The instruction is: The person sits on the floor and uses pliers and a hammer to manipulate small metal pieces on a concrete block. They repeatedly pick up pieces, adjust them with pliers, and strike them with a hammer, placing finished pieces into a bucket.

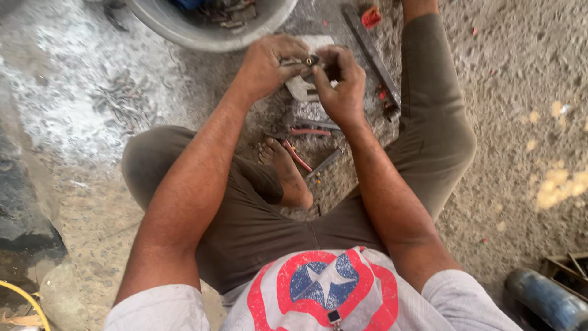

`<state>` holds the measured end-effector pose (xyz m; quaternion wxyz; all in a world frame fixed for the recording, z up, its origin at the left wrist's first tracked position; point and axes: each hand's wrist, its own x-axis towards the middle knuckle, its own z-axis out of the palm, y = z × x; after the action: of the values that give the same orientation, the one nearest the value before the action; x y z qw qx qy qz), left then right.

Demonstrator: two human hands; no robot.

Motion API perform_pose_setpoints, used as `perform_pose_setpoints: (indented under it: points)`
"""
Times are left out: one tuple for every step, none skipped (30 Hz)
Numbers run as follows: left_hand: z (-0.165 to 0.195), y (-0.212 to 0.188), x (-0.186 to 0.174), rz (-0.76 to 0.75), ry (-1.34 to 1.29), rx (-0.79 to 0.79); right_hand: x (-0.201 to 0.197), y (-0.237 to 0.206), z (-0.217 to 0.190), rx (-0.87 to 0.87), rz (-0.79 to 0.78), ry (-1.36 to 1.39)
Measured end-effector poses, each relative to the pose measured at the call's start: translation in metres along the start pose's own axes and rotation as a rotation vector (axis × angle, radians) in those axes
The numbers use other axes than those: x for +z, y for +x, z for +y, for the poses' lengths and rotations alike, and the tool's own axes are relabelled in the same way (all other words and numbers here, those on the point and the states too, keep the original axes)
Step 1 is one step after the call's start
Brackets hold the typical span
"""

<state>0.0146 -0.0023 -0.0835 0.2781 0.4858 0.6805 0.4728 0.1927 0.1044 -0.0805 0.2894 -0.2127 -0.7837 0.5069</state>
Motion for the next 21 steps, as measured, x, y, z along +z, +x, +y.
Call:
perform_pose_setpoints:
  points:
    - [-0.001, 0.001, 0.002, -0.009, 0.013, -0.006, 0.001, -0.001, -0.002, 0.011, -0.034, 0.005]
    - [-0.002, 0.002, 0.003, -0.012, 0.026, 0.020, 0.002, -0.001, -0.003, 0.015, -0.035, -0.006]
    - [-0.004, 0.002, 0.004, -0.014, 0.042, 0.047, 0.003, -0.001, -0.002, 0.015, -0.036, -0.014]
    - [-0.005, 0.003, 0.005, -0.017, 0.058, 0.072, 0.004, -0.001, 0.000, 0.018, -0.039, -0.021]
    - [-0.006, 0.002, 0.005, -0.018, 0.083, 0.099, 0.004, -0.001, 0.004, 0.005, -0.041, -0.004]
    - [-0.007, 0.002, 0.005, -0.019, 0.108, 0.125, 0.002, -0.001, 0.008, -0.005, -0.043, 0.012]
    - [-0.008, 0.002, 0.004, -0.021, 0.132, 0.152, 0.000, 0.000, 0.014, -0.016, -0.045, 0.027]
    - [-0.008, 0.001, 0.003, 0.000, 0.164, 0.109, -0.002, -0.001, 0.021, -0.073, -0.019, -0.042]
    - [-0.009, 0.001, 0.001, 0.022, 0.198, 0.066, -0.005, -0.001, 0.028, -0.133, 0.006, -0.109]
    - [-0.009, 0.000, 0.000, 0.044, 0.233, 0.024, -0.006, -0.003, 0.036, -0.194, 0.032, -0.176]
    - [-0.010, 0.000, -0.001, 0.049, 0.228, -0.104, -0.004, -0.003, 0.044, -0.142, 0.035, -0.218]
    - [-0.011, 0.000, -0.003, 0.049, 0.220, -0.234, -0.001, -0.005, 0.051, -0.086, 0.037, -0.261]
    - [-0.011, 0.000, -0.003, 0.047, 0.209, -0.365, 0.003, -0.009, 0.056, -0.027, 0.038, -0.306]
    - [-0.012, -0.001, -0.003, 0.038, 0.235, -0.338, 0.007, -0.014, 0.061, 0.001, -0.004, -0.361]
    - [-0.013, 0.000, -0.004, 0.035, 0.266, -0.306, 0.011, -0.016, 0.066, 0.020, -0.044, -0.414]
    - [-0.014, 0.000, -0.005, 0.034, 0.305, -0.268, 0.015, -0.018, 0.070, 0.033, -0.076, -0.462]
    - [-0.015, 0.000, -0.006, 0.052, 0.325, -0.202, 0.018, -0.019, 0.073, -0.009, -0.011, -0.436]
    - [-0.017, 0.000, -0.007, 0.069, 0.340, -0.149, 0.020, -0.020, 0.076, -0.044, 0.043, -0.409]
    - [-0.017, -0.001, -0.007, 0.078, 0.347, -0.103, 0.021, -0.022, 0.077, -0.068, 0.092, -0.383]
    - [-0.018, -0.003, -0.006, 0.064, 0.341, -0.126, 0.021, -0.024, 0.079, -0.023, -0.015, -0.455]
    - [-0.019, -0.001, -0.007, 0.054, 0.340, -0.133, 0.021, -0.022, 0.078, 0.012, -0.112, -0.528]
